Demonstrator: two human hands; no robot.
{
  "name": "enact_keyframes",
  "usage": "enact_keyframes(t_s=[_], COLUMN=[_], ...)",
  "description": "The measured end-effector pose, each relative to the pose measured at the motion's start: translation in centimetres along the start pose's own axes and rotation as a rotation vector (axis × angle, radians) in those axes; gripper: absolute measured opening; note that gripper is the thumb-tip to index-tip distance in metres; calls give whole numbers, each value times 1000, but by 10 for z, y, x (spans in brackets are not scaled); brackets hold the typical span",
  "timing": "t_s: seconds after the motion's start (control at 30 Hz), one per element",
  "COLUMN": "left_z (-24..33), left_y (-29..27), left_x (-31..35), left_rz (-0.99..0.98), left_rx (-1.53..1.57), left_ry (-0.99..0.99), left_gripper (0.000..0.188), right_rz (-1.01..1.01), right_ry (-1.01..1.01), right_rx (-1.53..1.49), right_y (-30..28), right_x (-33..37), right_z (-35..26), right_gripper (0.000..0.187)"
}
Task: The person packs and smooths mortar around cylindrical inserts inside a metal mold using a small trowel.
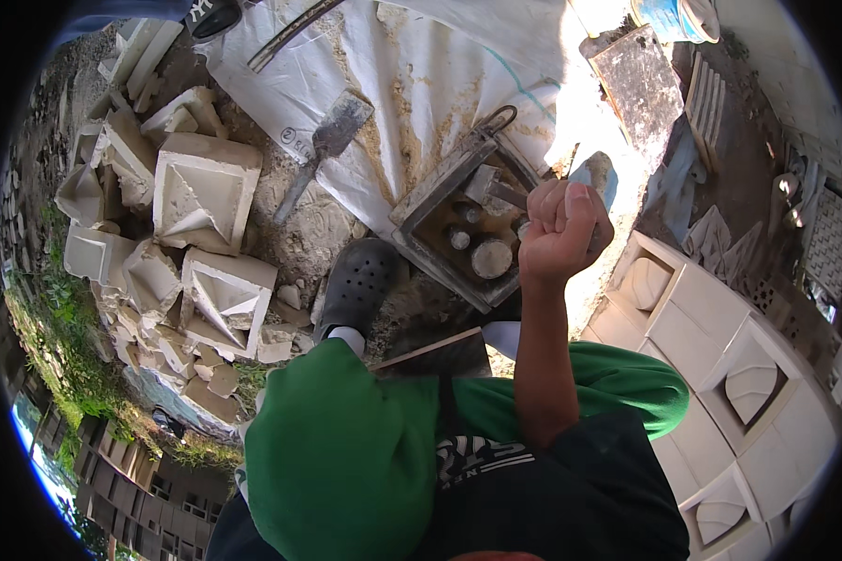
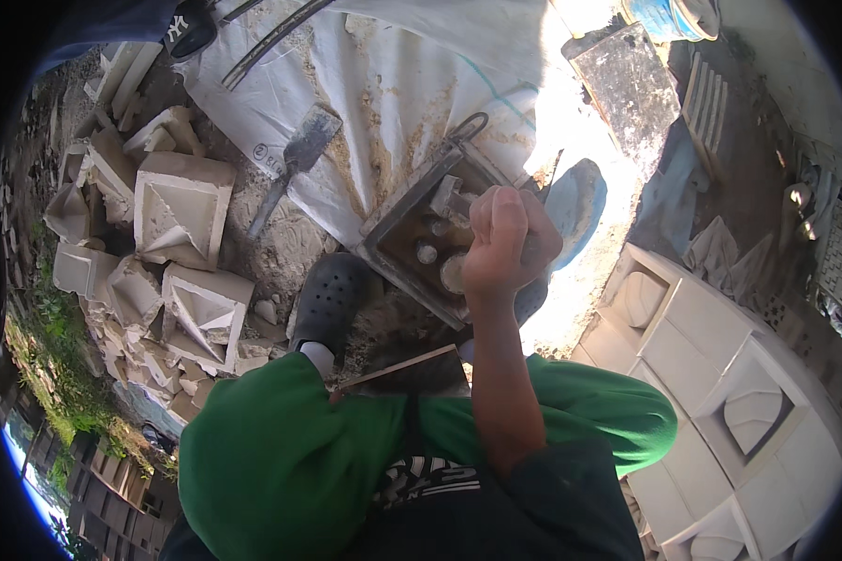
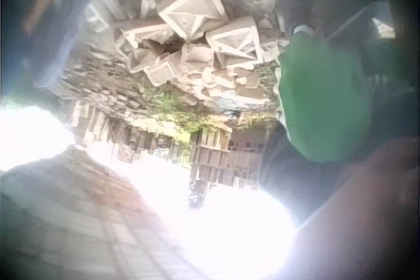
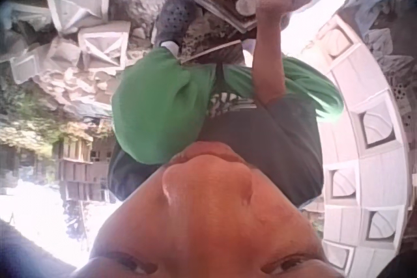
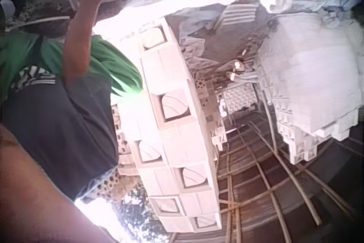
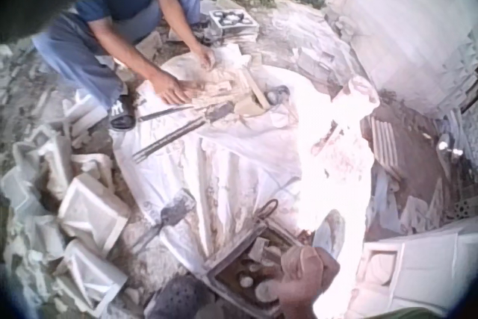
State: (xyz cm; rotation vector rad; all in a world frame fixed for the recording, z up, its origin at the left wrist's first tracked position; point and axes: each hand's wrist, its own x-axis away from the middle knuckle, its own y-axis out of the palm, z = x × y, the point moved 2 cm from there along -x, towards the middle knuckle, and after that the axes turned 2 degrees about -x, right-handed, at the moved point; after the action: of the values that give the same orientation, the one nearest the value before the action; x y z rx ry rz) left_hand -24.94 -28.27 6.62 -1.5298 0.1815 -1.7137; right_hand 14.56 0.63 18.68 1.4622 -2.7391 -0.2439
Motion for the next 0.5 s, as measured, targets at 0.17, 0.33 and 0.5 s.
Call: enact_keyframes(t_s=[0.17, 0.33, 0.5], left_z=[-7, -13, -14], left_y=[3, 9, 7], left_x=[-6, -3, -18], left_rz=[8, 8, -25], left_rx=[-20, -48, -96], left_ry=[12, 14, 45], left_gripper=[27, 28, 29], right_rz=[-10, 15, 56], right_ry=[147, 64, 104], right_rx=[10, -40, -59], right_y=[-15, -18, -19], right_x=[-7, 7, 5], right_z=[36, 15, 36], right_gripper=[38, 38, 39])
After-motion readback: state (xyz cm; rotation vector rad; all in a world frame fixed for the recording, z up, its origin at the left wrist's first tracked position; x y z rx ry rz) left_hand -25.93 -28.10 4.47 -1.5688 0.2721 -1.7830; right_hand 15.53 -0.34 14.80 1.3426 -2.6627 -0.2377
